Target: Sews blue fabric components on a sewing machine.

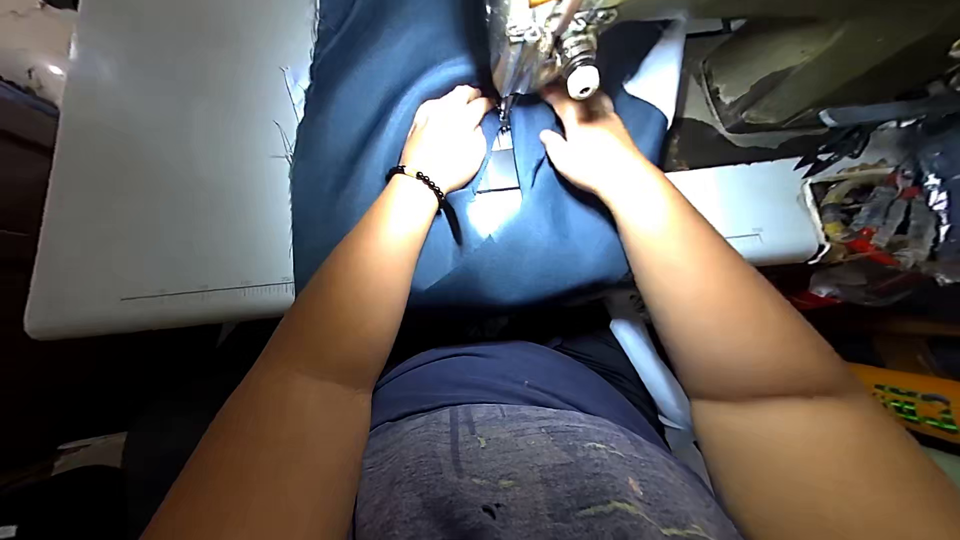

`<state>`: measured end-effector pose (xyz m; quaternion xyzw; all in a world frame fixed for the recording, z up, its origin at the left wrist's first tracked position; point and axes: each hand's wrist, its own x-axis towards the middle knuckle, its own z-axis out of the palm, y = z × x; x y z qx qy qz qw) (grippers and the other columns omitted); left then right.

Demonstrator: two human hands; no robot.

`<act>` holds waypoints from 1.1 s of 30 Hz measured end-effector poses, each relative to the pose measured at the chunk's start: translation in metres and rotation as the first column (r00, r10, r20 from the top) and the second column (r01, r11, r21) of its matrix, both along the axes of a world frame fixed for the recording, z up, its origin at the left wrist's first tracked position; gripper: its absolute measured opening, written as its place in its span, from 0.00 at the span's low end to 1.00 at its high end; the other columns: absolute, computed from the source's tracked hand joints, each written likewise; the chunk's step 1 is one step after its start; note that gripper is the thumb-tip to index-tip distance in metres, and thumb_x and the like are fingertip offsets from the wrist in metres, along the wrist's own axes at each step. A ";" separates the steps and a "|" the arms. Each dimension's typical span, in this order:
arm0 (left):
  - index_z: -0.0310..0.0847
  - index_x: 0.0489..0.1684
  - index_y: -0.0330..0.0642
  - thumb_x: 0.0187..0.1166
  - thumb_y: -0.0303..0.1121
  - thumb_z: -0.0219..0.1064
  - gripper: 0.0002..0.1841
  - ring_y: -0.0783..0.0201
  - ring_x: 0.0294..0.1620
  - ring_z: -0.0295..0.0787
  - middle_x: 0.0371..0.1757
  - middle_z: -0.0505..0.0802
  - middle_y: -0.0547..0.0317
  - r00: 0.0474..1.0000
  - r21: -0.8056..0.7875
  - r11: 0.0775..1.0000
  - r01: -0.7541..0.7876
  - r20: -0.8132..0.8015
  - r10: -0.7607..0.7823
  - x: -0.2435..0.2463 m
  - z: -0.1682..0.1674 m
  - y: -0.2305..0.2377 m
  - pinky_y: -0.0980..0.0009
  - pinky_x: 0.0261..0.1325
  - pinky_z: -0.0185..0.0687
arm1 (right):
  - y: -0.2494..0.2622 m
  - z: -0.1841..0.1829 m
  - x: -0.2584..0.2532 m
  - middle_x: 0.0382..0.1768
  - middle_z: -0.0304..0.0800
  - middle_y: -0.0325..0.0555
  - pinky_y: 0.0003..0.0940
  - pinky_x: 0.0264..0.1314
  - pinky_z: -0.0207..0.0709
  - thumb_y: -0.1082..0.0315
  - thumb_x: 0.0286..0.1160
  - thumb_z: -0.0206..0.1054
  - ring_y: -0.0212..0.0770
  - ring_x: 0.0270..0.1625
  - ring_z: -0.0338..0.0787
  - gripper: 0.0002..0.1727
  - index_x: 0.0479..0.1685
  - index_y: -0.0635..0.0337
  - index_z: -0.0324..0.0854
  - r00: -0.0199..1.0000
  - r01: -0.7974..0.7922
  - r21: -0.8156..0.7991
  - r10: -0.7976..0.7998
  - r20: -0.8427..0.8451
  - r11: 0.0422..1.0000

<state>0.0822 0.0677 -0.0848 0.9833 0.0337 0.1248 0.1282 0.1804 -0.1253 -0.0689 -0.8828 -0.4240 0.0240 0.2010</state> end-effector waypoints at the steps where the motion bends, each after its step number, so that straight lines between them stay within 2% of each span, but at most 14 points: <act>1: 0.82 0.74 0.43 0.81 0.30 0.51 0.24 0.49 0.78 0.80 0.77 0.85 0.47 1.000 -0.006 1.000 -0.004 -0.019 0.004 -0.002 0.000 0.000 0.46 0.79 0.70 | -0.009 0.005 -0.009 0.84 0.71 0.62 0.58 0.91 0.55 0.65 0.84 0.58 0.63 0.89 0.64 0.28 0.84 0.59 0.72 1.000 -0.020 -0.014 0.020 -0.010 1.000; 3: 0.81 0.74 0.43 0.82 0.32 0.51 0.23 0.49 0.80 0.78 0.78 0.83 0.47 0.998 -0.036 0.999 -0.025 -0.060 0.022 -0.003 0.004 0.000 0.44 0.80 0.67 | -0.023 0.005 -0.024 0.81 0.74 0.62 0.57 0.89 0.57 0.67 0.80 0.59 0.64 0.87 0.66 0.26 0.79 0.59 0.79 0.995 -0.100 0.050 0.100 0.008 0.994; 7: 0.81 0.71 0.37 0.82 0.33 0.55 0.21 0.47 0.76 0.81 0.77 0.83 0.46 0.996 -0.064 0.998 -0.016 -0.083 0.011 0.001 0.004 -0.002 0.46 0.79 0.70 | -0.013 0.004 -0.028 0.63 0.88 0.58 0.48 0.78 0.69 0.57 0.85 0.59 0.55 0.73 0.82 0.19 0.51 0.61 0.91 0.991 -0.133 0.202 0.134 0.007 0.970; 11: 0.80 0.73 0.33 0.83 0.33 0.54 0.23 0.45 0.71 0.84 0.77 0.82 0.43 0.997 -0.003 0.998 0.055 -0.045 -0.055 0.003 0.001 0.001 0.48 0.74 0.75 | 0.011 -0.006 0.009 0.43 0.87 0.60 0.56 0.64 0.70 0.49 0.81 0.64 0.59 0.57 0.84 0.25 0.28 0.65 0.84 0.984 -0.177 0.079 0.177 0.013 0.981; 14: 0.79 0.75 0.34 0.83 0.33 0.53 0.24 0.45 0.71 0.85 0.77 0.82 0.42 0.996 0.009 0.997 0.079 -0.037 -0.078 0.003 -0.001 0.004 0.50 0.73 0.76 | 0.016 -0.015 0.034 0.39 0.84 0.64 0.61 0.55 0.71 0.50 0.78 0.64 0.62 0.51 0.83 0.28 0.17 0.66 0.73 0.993 -0.115 0.037 0.115 0.006 0.993; 15: 0.79 0.75 0.34 0.83 0.33 0.53 0.24 0.44 0.69 0.85 0.77 0.82 0.41 0.996 0.013 0.996 0.087 -0.032 -0.087 0.004 -0.002 0.006 0.50 0.72 0.77 | 0.018 -0.020 0.039 0.39 0.84 0.62 0.61 0.55 0.70 0.50 0.75 0.64 0.61 0.51 0.83 0.26 0.19 0.65 0.73 0.996 -0.093 0.065 0.094 -0.010 0.994; 16: 0.79 0.75 0.33 0.83 0.33 0.53 0.24 0.43 0.68 0.86 0.76 0.82 0.40 0.995 0.014 0.995 0.100 -0.031 -0.099 0.004 -0.002 0.007 0.50 0.70 0.78 | 0.018 -0.022 0.040 0.45 0.87 0.61 0.63 0.60 0.69 0.50 0.73 0.65 0.61 0.57 0.84 0.22 0.27 0.64 0.78 0.997 -0.068 0.095 0.071 -0.030 0.993; 18: 0.82 0.70 0.32 0.81 0.32 0.54 0.23 0.41 0.65 0.87 0.74 0.82 0.37 0.990 0.014 0.990 0.138 -0.008 -0.138 0.009 -0.003 0.011 0.50 0.67 0.80 | 0.018 -0.025 0.037 0.64 0.87 0.57 0.67 0.72 0.63 0.52 0.73 0.64 0.60 0.73 0.79 0.22 0.54 0.60 0.86 0.997 -0.041 0.139 0.050 -0.064 0.990; 20: 0.84 0.67 0.32 0.79 0.32 0.54 0.22 0.41 0.67 0.87 0.74 0.83 0.36 0.984 0.011 0.984 0.179 0.016 -0.179 0.016 -0.004 0.014 0.50 0.67 0.80 | 0.019 -0.019 0.031 0.79 0.78 0.54 0.70 0.79 0.55 0.53 0.77 0.61 0.60 0.85 0.68 0.29 0.75 0.59 0.80 0.995 -0.035 0.094 0.044 -0.093 0.995; 23: 0.84 0.66 0.31 0.77 0.33 0.56 0.23 0.41 0.71 0.85 0.72 0.85 0.34 0.977 -0.041 0.979 0.201 0.079 -0.197 0.023 -0.007 0.017 0.50 0.72 0.78 | 0.021 -0.013 0.027 0.78 0.76 0.56 0.73 0.73 0.58 0.58 0.74 0.57 0.64 0.84 0.66 0.29 0.76 0.55 0.81 0.995 -0.054 0.058 0.058 -0.084 0.997; 26: 0.60 0.85 0.29 0.74 0.37 0.61 0.37 0.54 0.81 0.78 0.79 0.81 0.40 0.999 -0.195 0.980 0.033 -0.035 -0.041 0.022 0.005 0.012 0.59 0.82 0.70 | 0.024 -0.009 0.025 0.72 0.79 0.53 0.71 0.66 0.60 0.62 0.72 0.53 0.63 0.80 0.69 0.27 0.71 0.42 0.86 0.995 -0.066 0.013 0.067 -0.077 0.998; 27: 0.55 0.87 0.28 0.71 0.38 0.62 0.40 0.58 0.81 0.78 0.78 0.82 0.42 0.999 -0.216 0.976 0.003 -0.042 -0.013 0.023 0.006 0.011 0.63 0.82 0.70 | 0.025 -0.008 0.024 0.73 0.78 0.52 0.70 0.66 0.60 0.63 0.73 0.53 0.62 0.80 0.69 0.28 0.71 0.39 0.87 0.995 -0.066 -0.007 0.066 -0.072 0.998; 31: 0.53 0.87 0.25 0.69 0.38 0.62 0.43 0.63 0.82 0.76 0.79 0.81 0.42 0.999 -0.231 0.972 0.035 0.006 -0.035 0.025 0.003 0.013 0.69 0.83 0.67 | 0.028 0.001 0.015 0.81 0.71 0.54 0.71 0.68 0.59 0.66 0.75 0.53 0.64 0.85 0.62 0.31 0.80 0.38 0.78 0.998 -0.039 -0.104 0.033 -0.054 0.994; 33: 0.54 0.86 0.26 0.68 0.37 0.63 0.43 0.64 0.80 0.77 0.77 0.83 0.43 0.999 -0.235 0.971 0.036 0.028 -0.031 0.025 0.002 0.013 0.69 0.82 0.69 | 0.028 -0.003 0.015 0.78 0.74 0.53 0.68 0.67 0.60 0.68 0.75 0.53 0.62 0.83 0.65 0.26 0.70 0.39 0.84 0.998 -0.050 -0.065 0.049 -0.025 0.997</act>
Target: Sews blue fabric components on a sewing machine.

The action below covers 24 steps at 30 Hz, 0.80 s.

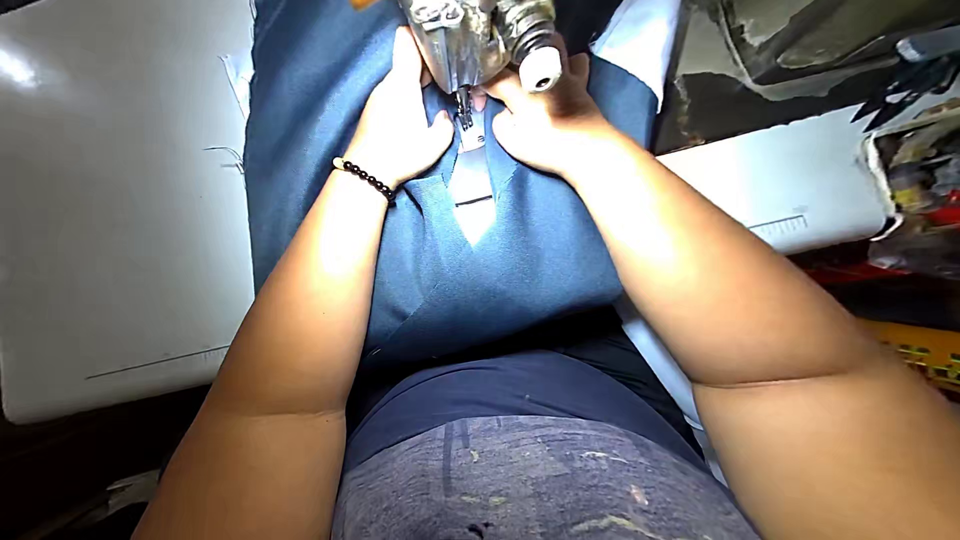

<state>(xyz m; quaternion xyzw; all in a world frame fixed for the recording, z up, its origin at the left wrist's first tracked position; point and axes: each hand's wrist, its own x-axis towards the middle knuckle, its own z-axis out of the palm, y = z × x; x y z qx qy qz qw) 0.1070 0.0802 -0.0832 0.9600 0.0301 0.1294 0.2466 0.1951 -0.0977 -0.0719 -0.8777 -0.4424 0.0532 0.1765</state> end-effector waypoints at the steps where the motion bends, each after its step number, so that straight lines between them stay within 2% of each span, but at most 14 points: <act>1: 0.53 0.86 0.26 0.67 0.37 0.63 0.43 0.64 0.81 0.77 0.77 0.83 0.44 1.000 -0.001 1.000 -0.003 0.005 0.003 -0.001 0.000 -0.001 0.69 0.82 0.68 | -0.001 -0.003 0.000 0.75 0.77 0.53 0.67 0.67 0.60 0.70 0.74 0.54 0.62 0.82 0.68 0.22 0.61 0.42 0.88 1.000 -0.021 0.051 0.020 0.006 0.998; 4: 0.51 0.87 0.25 0.68 0.36 0.63 0.43 0.63 0.81 0.77 0.77 0.83 0.43 1.000 -0.001 1.000 -0.029 -0.011 0.029 -0.002 0.002 -0.003 0.67 0.83 0.68 | -0.005 -0.005 0.002 0.65 0.81 0.50 0.62 0.66 0.60 0.73 0.67 0.57 0.57 0.78 0.70 0.18 0.45 0.47 0.91 0.998 -0.054 0.149 0.060 -0.037 0.987; 6: 0.52 0.86 0.25 0.69 0.37 0.63 0.42 0.62 0.81 0.78 0.77 0.84 0.42 0.999 -0.006 0.999 -0.036 -0.022 0.036 -0.003 0.003 -0.004 0.65 0.82 0.69 | -0.004 -0.003 0.003 0.62 0.83 0.48 0.60 0.65 0.61 0.72 0.66 0.58 0.54 0.76 0.72 0.14 0.41 0.50 0.90 0.995 -0.016 0.153 0.030 -0.092 0.988; 8: 0.53 0.85 0.26 0.70 0.37 0.63 0.41 0.63 0.80 0.78 0.76 0.85 0.43 0.999 -0.012 1.000 -0.026 -0.020 0.026 -0.004 0.002 -0.004 0.66 0.82 0.69 | -0.002 -0.003 0.004 0.58 0.86 0.47 0.59 0.66 0.61 0.66 0.76 0.55 0.52 0.73 0.75 0.15 0.42 0.53 0.90 0.990 0.031 0.154 -0.009 -0.140 0.988; 9: 0.52 0.85 0.26 0.70 0.37 0.62 0.41 0.64 0.80 0.78 0.76 0.85 0.44 1.000 -0.009 1.000 -0.020 -0.024 0.019 -0.004 0.002 -0.003 0.66 0.81 0.70 | -0.001 -0.002 0.004 0.56 0.88 0.49 0.60 0.66 0.61 0.62 0.81 0.52 0.52 0.72 0.77 0.18 0.41 0.55 0.90 0.987 0.058 0.156 -0.033 -0.158 0.986; 10: 0.52 0.85 0.25 0.70 0.37 0.62 0.42 0.64 0.80 0.79 0.75 0.86 0.44 1.000 -0.002 1.000 -0.011 -0.021 0.011 -0.003 0.001 -0.002 0.66 0.80 0.70 | 0.000 -0.001 0.003 0.53 0.88 0.49 0.60 0.67 0.61 0.57 0.83 0.52 0.52 0.70 0.79 0.20 0.41 0.57 0.90 0.984 0.091 0.155 -0.064 -0.169 0.984; 12: 0.50 0.87 0.23 0.71 0.37 0.61 0.42 0.64 0.80 0.78 0.76 0.85 0.44 1.000 0.006 1.000 0.019 -0.024 -0.019 -0.001 0.000 0.001 0.67 0.81 0.69 | 0.002 0.000 0.004 0.54 0.89 0.52 0.61 0.66 0.62 0.50 0.82 0.60 0.54 0.69 0.80 0.21 0.42 0.58 0.89 0.983 0.128 0.130 -0.109 -0.145 0.983; 13: 0.49 0.88 0.23 0.71 0.37 0.61 0.43 0.65 0.81 0.77 0.78 0.84 0.44 0.999 0.005 0.999 0.036 -0.030 -0.036 0.000 -0.001 0.002 0.69 0.82 0.68 | 0.003 0.000 0.003 0.55 0.88 0.53 0.62 0.65 0.62 0.53 0.79 0.63 0.56 0.70 0.79 0.17 0.45 0.58 0.87 0.986 0.123 0.132 -0.106 -0.129 0.984; 14: 0.49 0.88 0.23 0.72 0.37 0.60 0.43 0.65 0.82 0.76 0.79 0.83 0.43 0.998 0.005 0.999 0.052 -0.027 -0.052 0.000 -0.002 0.003 0.69 0.82 0.67 | 0.003 -0.001 0.003 0.58 0.88 0.53 0.64 0.65 0.61 0.58 0.77 0.64 0.57 0.72 0.78 0.16 0.54 0.56 0.86 0.989 0.107 0.145 -0.090 -0.121 0.984; 16: 0.49 0.88 0.22 0.71 0.36 0.60 0.42 0.64 0.82 0.76 0.79 0.82 0.42 0.997 0.000 0.997 0.073 -0.023 -0.073 0.001 -0.003 0.004 0.69 0.83 0.67 | 0.002 0.002 0.001 0.69 0.83 0.52 0.67 0.69 0.59 0.65 0.77 0.61 0.57 0.78 0.74 0.25 0.74 0.46 0.82 0.988 0.085 0.134 -0.067 -0.137 0.987; 17: 0.49 0.88 0.21 0.71 0.35 0.60 0.43 0.64 0.83 0.75 0.79 0.82 0.42 0.996 -0.005 0.997 0.081 -0.025 -0.082 0.001 -0.004 0.004 0.69 0.83 0.66 | 0.002 0.002 0.001 0.71 0.81 0.52 0.67 0.70 0.58 0.66 0.77 0.60 0.56 0.79 0.73 0.25 0.75 0.42 0.83 0.988 0.078 0.126 -0.060 -0.142 0.989; 19: 0.50 0.88 0.21 0.70 0.34 0.59 0.42 0.66 0.81 0.77 0.78 0.83 0.42 0.996 -0.034 0.995 0.090 -0.020 -0.091 0.004 -0.006 0.004 0.71 0.83 0.67 | 0.003 0.000 0.002 0.71 0.81 0.53 0.67 0.69 0.57 0.63 0.80 0.61 0.56 0.78 0.73 0.20 0.68 0.42 0.88 0.989 0.071 0.123 -0.054 -0.137 0.990; 21: 0.51 0.87 0.22 0.69 0.32 0.59 0.41 0.68 0.79 0.79 0.76 0.85 0.43 0.996 -0.078 0.993 0.090 -0.010 -0.091 0.005 -0.007 0.004 0.73 0.81 0.69 | 0.004 -0.003 0.003 0.68 0.83 0.51 0.66 0.70 0.58 0.58 0.81 0.63 0.55 0.76 0.75 0.16 0.61 0.42 0.92 0.990 0.081 0.122 -0.065 -0.126 0.989; 24: 0.49 0.88 0.23 0.68 0.30 0.59 0.42 0.71 0.77 0.81 0.74 0.86 0.44 0.995 -0.138 0.986 0.094 -0.006 -0.095 0.007 -0.008 0.003 0.74 0.80 0.72 | 0.006 -0.004 0.002 0.64 0.86 0.47 0.63 0.71 0.59 0.56 0.81 0.63 0.52 0.74 0.77 0.14 0.56 0.42 0.93 0.990 0.102 0.130 -0.089 -0.106 0.986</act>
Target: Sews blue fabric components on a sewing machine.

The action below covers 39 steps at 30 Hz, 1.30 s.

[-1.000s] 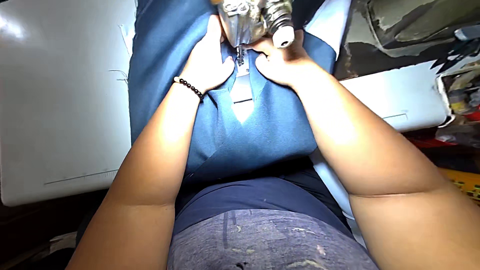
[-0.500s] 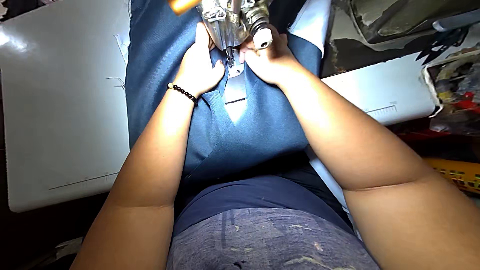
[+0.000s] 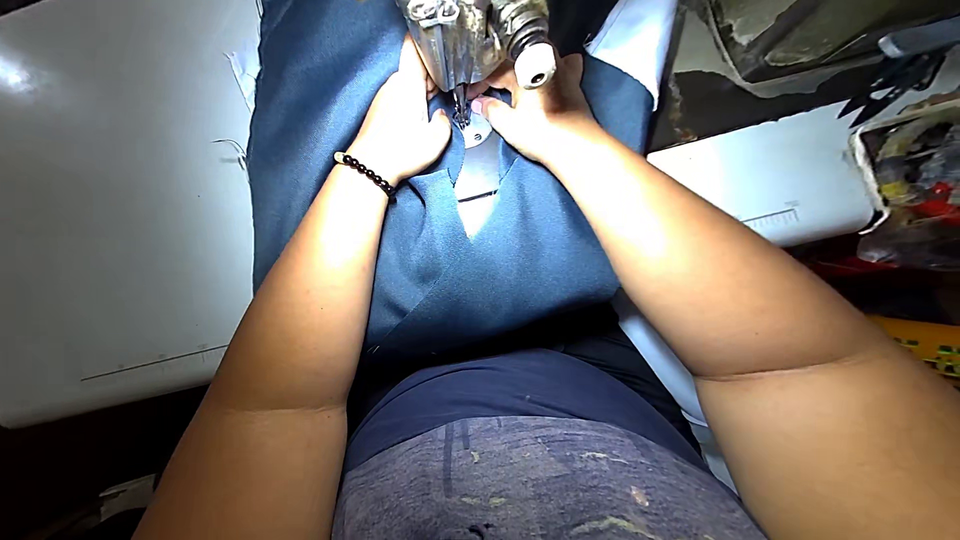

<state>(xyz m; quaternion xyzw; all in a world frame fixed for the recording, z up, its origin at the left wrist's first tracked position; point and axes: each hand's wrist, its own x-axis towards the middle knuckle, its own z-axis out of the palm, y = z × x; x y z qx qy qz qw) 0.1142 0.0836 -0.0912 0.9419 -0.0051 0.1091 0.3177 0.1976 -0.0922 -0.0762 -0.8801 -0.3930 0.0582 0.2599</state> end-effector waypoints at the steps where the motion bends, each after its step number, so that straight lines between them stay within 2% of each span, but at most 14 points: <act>1: 0.49 0.88 0.23 0.69 0.30 0.59 0.42 0.71 0.77 0.81 0.74 0.86 0.44 1.000 0.001 1.000 0.005 0.001 -0.005 0.000 0.000 0.000 0.74 0.80 0.72 | 0.000 0.001 -0.001 0.64 0.86 0.47 0.62 0.70 0.59 0.56 0.82 0.63 0.52 0.74 0.78 0.14 0.56 0.42 0.92 1.000 0.000 -0.003 0.000 0.005 1.000; 9: 0.50 0.88 0.24 0.69 0.30 0.58 0.41 0.71 0.75 0.82 0.72 0.88 0.46 1.000 0.023 1.000 -0.014 0.015 0.014 -0.001 0.000 -0.002 0.74 0.78 0.73 | -0.002 0.001 0.001 0.66 0.85 0.48 0.64 0.71 0.58 0.57 0.86 0.57 0.52 0.75 0.77 0.17 0.60 0.44 0.91 0.996 -0.092 -0.009 0.092 0.016 0.996; 21: 0.52 0.88 0.25 0.70 0.31 0.57 0.40 0.69 0.78 0.80 0.75 0.86 0.46 0.999 0.038 0.998 -0.045 0.020 0.045 -0.004 0.001 -0.004 0.71 0.81 0.71 | -0.011 -0.012 0.016 0.47 0.90 0.41 0.60 0.64 0.58 0.51 0.67 0.66 0.45 0.64 0.81 0.13 0.30 0.47 0.91 0.963 -0.267 0.164 0.269 0.010 0.950; 23: 0.55 0.88 0.26 0.71 0.30 0.56 0.38 0.62 0.79 0.80 0.76 0.86 0.44 0.994 0.113 0.987 -0.110 -0.003 0.111 -0.006 0.006 -0.008 0.66 0.81 0.70 | -0.009 -0.015 0.018 0.50 0.90 0.45 0.61 0.63 0.61 0.53 0.64 0.68 0.50 0.65 0.82 0.13 0.36 0.50 0.92 0.976 -0.217 0.191 0.214 0.033 0.957; 25: 0.64 0.84 0.28 0.75 0.30 0.56 0.33 0.52 0.78 0.82 0.74 0.86 0.39 0.983 0.191 0.966 -0.176 -0.015 0.182 -0.009 0.010 -0.013 0.57 0.81 0.70 | -0.011 -0.016 0.020 0.62 0.87 0.56 0.68 0.67 0.64 0.58 0.66 0.70 0.59 0.72 0.80 0.20 0.55 0.56 0.91 0.987 -0.160 0.236 0.155 0.041 0.958; 27: 0.79 0.72 0.32 0.77 0.31 0.55 0.24 0.47 0.75 0.83 0.70 0.88 0.40 0.977 0.270 0.940 -0.209 0.010 0.214 -0.009 0.008 -0.016 0.48 0.80 0.69 | -0.013 -0.011 0.018 0.66 0.85 0.63 0.60 0.76 0.68 0.64 0.75 0.67 0.59 0.76 0.80 0.22 0.66 0.64 0.85 0.992 -0.124 0.284 0.117 0.042 0.951; 29: 0.83 0.70 0.38 0.83 0.37 0.50 0.24 0.48 0.84 0.73 0.79 0.82 0.45 0.979 0.364 0.917 -0.164 -0.057 0.198 -0.015 0.006 -0.024 0.40 0.86 0.53 | -0.027 0.009 0.003 0.75 0.79 0.64 0.47 0.84 0.65 0.63 0.84 0.62 0.55 0.81 0.75 0.27 0.79 0.66 0.75 0.995 -0.096 0.215 0.098 0.001 0.972; 30: 0.78 0.78 0.44 0.85 0.41 0.47 0.27 0.51 0.92 0.62 0.87 0.75 0.49 0.973 0.395 0.909 -0.134 -0.123 0.197 -0.019 0.008 -0.027 0.38 0.89 0.45 | -0.039 0.022 -0.009 0.81 0.72 0.64 0.48 0.88 0.59 0.61 0.87 0.60 0.56 0.86 0.69 0.29 0.84 0.65 0.70 0.995 -0.101 0.117 0.101 -0.001 0.988; 31: 0.71 0.86 0.48 0.87 0.45 0.44 0.29 0.53 0.95 0.52 0.92 0.68 0.53 0.964 0.407 0.907 -0.107 -0.180 0.194 -0.023 0.009 -0.028 0.37 0.90 0.39 | -0.054 0.029 -0.025 0.81 0.72 0.64 0.52 0.89 0.58 0.60 0.87 0.59 0.58 0.86 0.69 0.28 0.81 0.65 0.73 0.991 -0.127 0.059 0.125 0.040 0.990; 33: 0.59 0.93 0.51 0.90 0.48 0.41 0.32 0.54 0.98 0.41 0.96 0.57 0.55 0.947 0.392 0.917 -0.071 -0.262 0.186 -0.030 0.013 -0.026 0.35 0.91 0.33 | -0.089 0.029 -0.068 0.55 0.89 0.56 0.51 0.71 0.74 0.63 0.83 0.60 0.52 0.63 0.86 0.16 0.54 0.63 0.88 0.973 -0.204 0.142 0.186 0.134 0.968; 34: 0.57 0.94 0.50 0.90 0.49 0.40 0.32 0.53 0.98 0.39 0.97 0.55 0.53 0.941 0.378 0.924 -0.063 -0.286 0.181 -0.032 0.014 -0.025 0.35 0.91 0.32 | -0.106 0.024 -0.091 0.39 0.89 0.47 0.44 0.51 0.81 0.62 0.83 0.59 0.43 0.46 0.88 0.14 0.38 0.59 0.88 0.971 -0.216 0.162 0.195 0.136 0.963; 36: 0.57 0.94 0.49 0.90 0.49 0.41 0.32 0.53 0.98 0.40 0.97 0.56 0.53 0.941 0.360 0.930 -0.073 -0.284 0.184 -0.033 0.015 -0.026 0.36 0.91 0.33 | -0.123 0.005 -0.125 0.17 0.72 0.35 0.35 0.23 0.68 0.56 0.84 0.55 0.35 0.22 0.76 0.22 0.17 0.53 0.75 0.964 -0.245 0.110 0.230 0.131 0.963; 37: 0.59 0.93 0.50 0.90 0.49 0.42 0.32 0.54 0.98 0.42 0.96 0.57 0.54 0.945 0.362 0.928 -0.088 -0.265 0.193 -0.033 0.014 -0.027 0.37 0.91 0.33 | -0.124 -0.003 -0.129 0.12 0.66 0.37 0.37 0.18 0.63 0.53 0.85 0.53 0.38 0.17 0.74 0.27 0.13 0.54 0.71 0.958 -0.246 0.026 0.239 0.156 0.969; 39: 0.61 0.92 0.52 0.88 0.47 0.42 0.31 0.56 0.97 0.44 0.96 0.60 0.56 0.947 0.380 0.917 -0.122 -0.233 0.222 -0.032 0.013 -0.030 0.39 0.92 0.35 | -0.111 0.000 -0.112 0.11 0.72 0.49 0.51 0.18 0.67 0.49 0.88 0.49 0.53 0.18 0.82 0.33 0.12 0.60 0.73 0.964 -0.187 -0.159 0.212 0.158 0.969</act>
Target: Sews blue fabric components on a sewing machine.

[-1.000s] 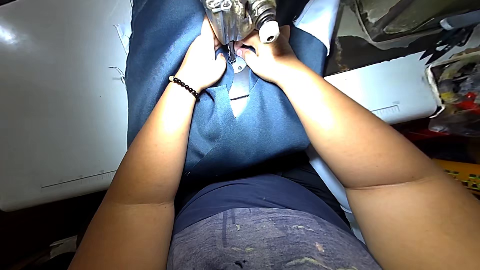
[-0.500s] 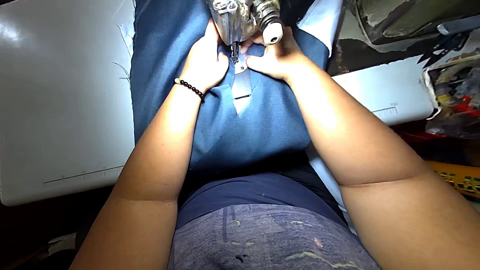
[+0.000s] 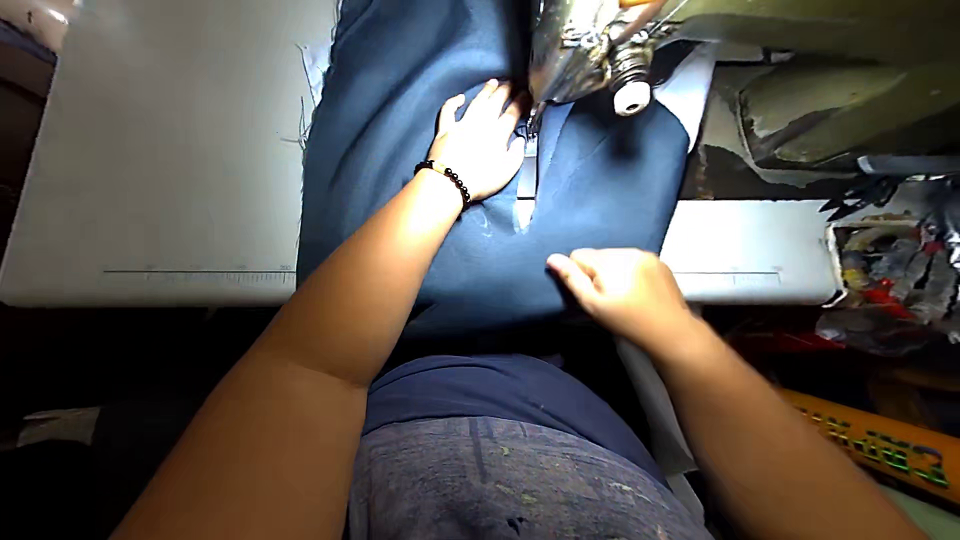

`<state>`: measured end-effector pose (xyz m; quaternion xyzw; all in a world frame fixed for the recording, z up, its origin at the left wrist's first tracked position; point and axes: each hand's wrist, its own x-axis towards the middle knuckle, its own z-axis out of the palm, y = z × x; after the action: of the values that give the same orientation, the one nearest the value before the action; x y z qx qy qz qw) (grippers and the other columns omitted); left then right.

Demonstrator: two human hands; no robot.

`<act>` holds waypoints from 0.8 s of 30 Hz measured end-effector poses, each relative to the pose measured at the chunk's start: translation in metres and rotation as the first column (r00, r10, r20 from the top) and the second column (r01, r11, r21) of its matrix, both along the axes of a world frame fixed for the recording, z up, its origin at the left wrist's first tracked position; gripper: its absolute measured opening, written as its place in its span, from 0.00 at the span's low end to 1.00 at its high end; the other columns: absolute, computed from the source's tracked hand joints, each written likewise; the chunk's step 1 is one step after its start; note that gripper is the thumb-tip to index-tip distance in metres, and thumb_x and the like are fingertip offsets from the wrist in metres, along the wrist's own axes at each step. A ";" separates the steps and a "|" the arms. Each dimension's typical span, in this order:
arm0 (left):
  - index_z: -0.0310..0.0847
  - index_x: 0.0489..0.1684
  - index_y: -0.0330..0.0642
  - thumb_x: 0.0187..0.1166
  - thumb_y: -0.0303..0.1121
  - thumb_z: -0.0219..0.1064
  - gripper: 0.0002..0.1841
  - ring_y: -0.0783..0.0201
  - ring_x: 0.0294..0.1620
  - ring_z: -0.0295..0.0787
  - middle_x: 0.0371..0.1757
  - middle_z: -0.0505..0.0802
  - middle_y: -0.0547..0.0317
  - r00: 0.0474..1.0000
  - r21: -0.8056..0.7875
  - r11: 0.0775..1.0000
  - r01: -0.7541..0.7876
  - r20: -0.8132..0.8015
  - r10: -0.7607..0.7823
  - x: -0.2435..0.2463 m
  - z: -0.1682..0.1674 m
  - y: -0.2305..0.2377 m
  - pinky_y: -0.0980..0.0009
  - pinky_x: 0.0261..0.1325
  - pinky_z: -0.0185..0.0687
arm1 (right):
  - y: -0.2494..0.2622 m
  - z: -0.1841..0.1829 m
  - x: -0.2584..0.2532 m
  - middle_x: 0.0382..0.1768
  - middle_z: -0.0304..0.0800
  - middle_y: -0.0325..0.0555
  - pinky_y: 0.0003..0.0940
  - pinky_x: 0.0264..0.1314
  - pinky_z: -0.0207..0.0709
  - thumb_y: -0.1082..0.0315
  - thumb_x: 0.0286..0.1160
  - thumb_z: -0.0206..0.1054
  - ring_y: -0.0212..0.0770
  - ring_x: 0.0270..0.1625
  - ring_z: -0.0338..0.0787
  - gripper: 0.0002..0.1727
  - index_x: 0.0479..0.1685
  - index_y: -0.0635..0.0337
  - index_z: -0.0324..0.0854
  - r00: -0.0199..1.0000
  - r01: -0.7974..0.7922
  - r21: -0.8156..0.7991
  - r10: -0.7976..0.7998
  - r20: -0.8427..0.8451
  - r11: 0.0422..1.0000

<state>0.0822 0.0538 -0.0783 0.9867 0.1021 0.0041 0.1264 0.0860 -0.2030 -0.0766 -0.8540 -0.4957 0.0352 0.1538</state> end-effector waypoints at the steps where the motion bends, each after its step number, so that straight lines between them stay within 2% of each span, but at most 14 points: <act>1: 0.60 0.93 0.52 0.88 0.47 0.42 0.32 0.57 0.98 0.44 0.96 0.59 0.56 1.000 0.013 1.000 -0.015 0.001 0.015 0.001 0.000 0.000 0.39 0.92 0.35 | 0.012 0.006 0.019 0.15 0.78 0.56 0.58 0.23 0.71 0.47 0.90 0.47 0.60 0.25 0.87 0.35 0.14 0.63 0.74 0.999 0.053 -0.099 -0.053 -0.001 0.994; 3: 0.56 0.94 0.53 0.88 0.49 0.42 0.33 0.56 0.98 0.42 0.97 0.57 0.58 0.996 0.024 0.996 -0.083 -0.017 0.083 0.001 -0.001 -0.004 0.37 0.91 0.37 | 0.040 0.021 0.071 0.37 0.89 0.72 0.72 0.45 0.77 0.44 0.93 0.43 0.73 0.50 0.91 0.39 0.30 0.72 0.83 0.981 0.190 -0.295 -0.196 0.009 0.937; 4: 0.54 0.95 0.54 0.88 0.50 0.42 0.33 0.54 0.98 0.40 0.97 0.55 0.59 0.989 0.026 0.990 -0.141 -0.029 0.142 0.001 0.000 -0.006 0.35 0.90 0.37 | 0.051 0.024 0.099 0.47 0.89 0.77 0.77 0.54 0.75 0.44 0.93 0.45 0.77 0.59 0.88 0.37 0.42 0.75 0.85 0.964 0.262 -0.315 -0.264 0.038 0.912; 5: 0.50 0.97 0.56 0.90 0.52 0.42 0.34 0.51 0.99 0.36 0.98 0.51 0.59 0.976 0.019 0.978 -0.208 -0.059 0.209 -0.001 0.003 -0.010 0.32 0.89 0.34 | 0.058 0.027 0.123 0.58 0.86 0.78 0.80 0.62 0.71 0.46 0.93 0.47 0.78 0.68 0.83 0.34 0.55 0.74 0.82 0.944 0.330 -0.302 -0.319 0.085 0.894; 7: 0.42 0.99 0.59 0.91 0.56 0.42 0.36 0.43 0.98 0.27 0.99 0.44 0.56 0.942 -0.016 0.948 -0.318 -0.119 0.314 -0.004 0.011 -0.013 0.25 0.87 0.28 | 0.071 0.045 0.142 0.85 0.64 0.71 0.84 0.82 0.44 0.49 0.92 0.49 0.75 0.89 0.59 0.33 0.88 0.60 0.64 0.913 0.407 -0.275 -0.394 0.102 0.871; 8: 0.39 0.99 0.60 0.90 0.60 0.42 0.37 0.40 0.98 0.25 0.99 0.42 0.54 0.934 -0.037 0.943 -0.330 -0.155 0.321 -0.008 0.015 -0.013 0.22 0.86 0.28 | 0.074 0.052 0.137 0.88 0.60 0.69 0.84 0.84 0.40 0.50 0.91 0.50 0.74 0.91 0.54 0.34 0.92 0.56 0.59 0.917 0.399 -0.245 -0.382 0.114 0.884; 11: 0.40 0.99 0.53 0.91 0.60 0.46 0.39 0.38 0.97 0.34 0.98 0.47 0.47 0.976 -0.155 0.970 -0.189 -0.142 0.167 -0.032 0.024 0.003 0.24 0.86 0.36 | 0.049 0.053 0.084 0.70 0.79 0.73 0.77 0.72 0.66 0.54 0.89 0.57 0.74 0.77 0.76 0.27 0.76 0.67 0.76 0.961 0.258 -0.060 -0.250 0.113 0.964; 13: 0.50 0.96 0.44 0.92 0.50 0.50 0.35 0.42 0.95 0.52 0.94 0.60 0.42 0.998 -0.154 0.986 -0.058 -0.010 0.057 -0.047 0.027 0.027 0.37 0.88 0.51 | 0.003 0.033 0.042 0.48 0.90 0.64 0.64 0.53 0.81 0.55 0.88 0.59 0.62 0.50 0.90 0.24 0.69 0.65 0.84 0.975 0.205 0.110 -0.213 0.068 0.973; 15: 0.63 0.89 0.37 0.89 0.40 0.57 0.30 0.40 0.89 0.64 0.86 0.72 0.37 0.992 -0.123 0.992 -0.018 0.120 0.032 -0.059 0.030 0.053 0.42 0.87 0.58 | -0.042 0.006 0.012 0.26 0.83 0.51 0.49 0.31 0.74 0.53 0.85 0.63 0.47 0.26 0.79 0.26 0.72 0.61 0.84 0.967 0.252 0.238 -0.255 -0.019 0.938; 17: 0.70 0.85 0.39 0.86 0.38 0.60 0.28 0.39 0.85 0.68 0.82 0.76 0.38 0.981 -0.124 0.990 -0.061 0.175 0.083 -0.065 0.032 0.072 0.39 0.83 0.63 | -0.071 -0.008 -0.006 0.20 0.74 0.40 0.37 0.27 0.65 0.47 0.84 0.60 0.36 0.21 0.68 0.32 0.78 0.60 0.79 0.949 0.316 0.248 -0.307 -0.074 0.916; 19: 0.68 0.88 0.44 0.86 0.41 0.61 0.30 0.39 0.88 0.64 0.87 0.72 0.42 0.975 -0.114 0.988 -0.102 0.184 0.122 -0.060 0.034 0.083 0.35 0.82 0.61 | -0.072 -0.004 -0.011 0.18 0.72 0.41 0.42 0.26 0.66 0.39 0.82 0.56 0.40 0.20 0.68 0.41 0.85 0.61 0.71 0.932 0.362 0.102 -0.356 -0.070 0.927; 21: 0.56 0.95 0.56 0.87 0.48 0.59 0.35 0.41 0.94 0.51 0.94 0.60 0.50 0.980 -0.057 0.990 -0.127 0.145 0.135 -0.050 0.031 0.085 0.29 0.84 0.50 | -0.055 0.011 0.001 0.21 0.81 0.58 0.65 0.31 0.75 0.35 0.76 0.64 0.60 0.24 0.80 0.51 0.93 0.60 0.58 0.902 0.400 -0.177 -0.420 -0.094 0.899; 22: 0.50 0.97 0.63 0.87 0.52 0.56 0.36 0.42 0.97 0.42 0.97 0.54 0.55 0.986 -0.026 0.991 -0.133 0.101 0.135 -0.046 0.025 0.085 0.23 0.84 0.41 | -0.043 0.020 0.012 0.26 0.85 0.65 0.70 0.36 0.76 0.37 0.75 0.69 0.65 0.28 0.84 0.53 0.96 0.55 0.51 0.874 0.415 -0.294 -0.467 -0.135 0.861; 24: 0.42 0.97 0.73 0.90 0.58 0.47 0.34 0.42 0.98 0.33 0.99 0.49 0.62 0.988 0.018 0.988 -0.153 -0.029 0.153 -0.042 0.012 0.083 0.14 0.80 0.25 | -0.017 0.034 0.047 0.29 0.88 0.62 0.62 0.34 0.83 0.43 0.76 0.73 0.58 0.26 0.88 0.57 0.99 0.49 0.39 0.810 0.386 -0.445 -0.528 -0.255 0.808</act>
<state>0.0400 0.1368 -0.0662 0.9769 0.1794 -0.0003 0.1164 0.1326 -0.2200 -0.0429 -0.9403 -0.2176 0.2482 0.0826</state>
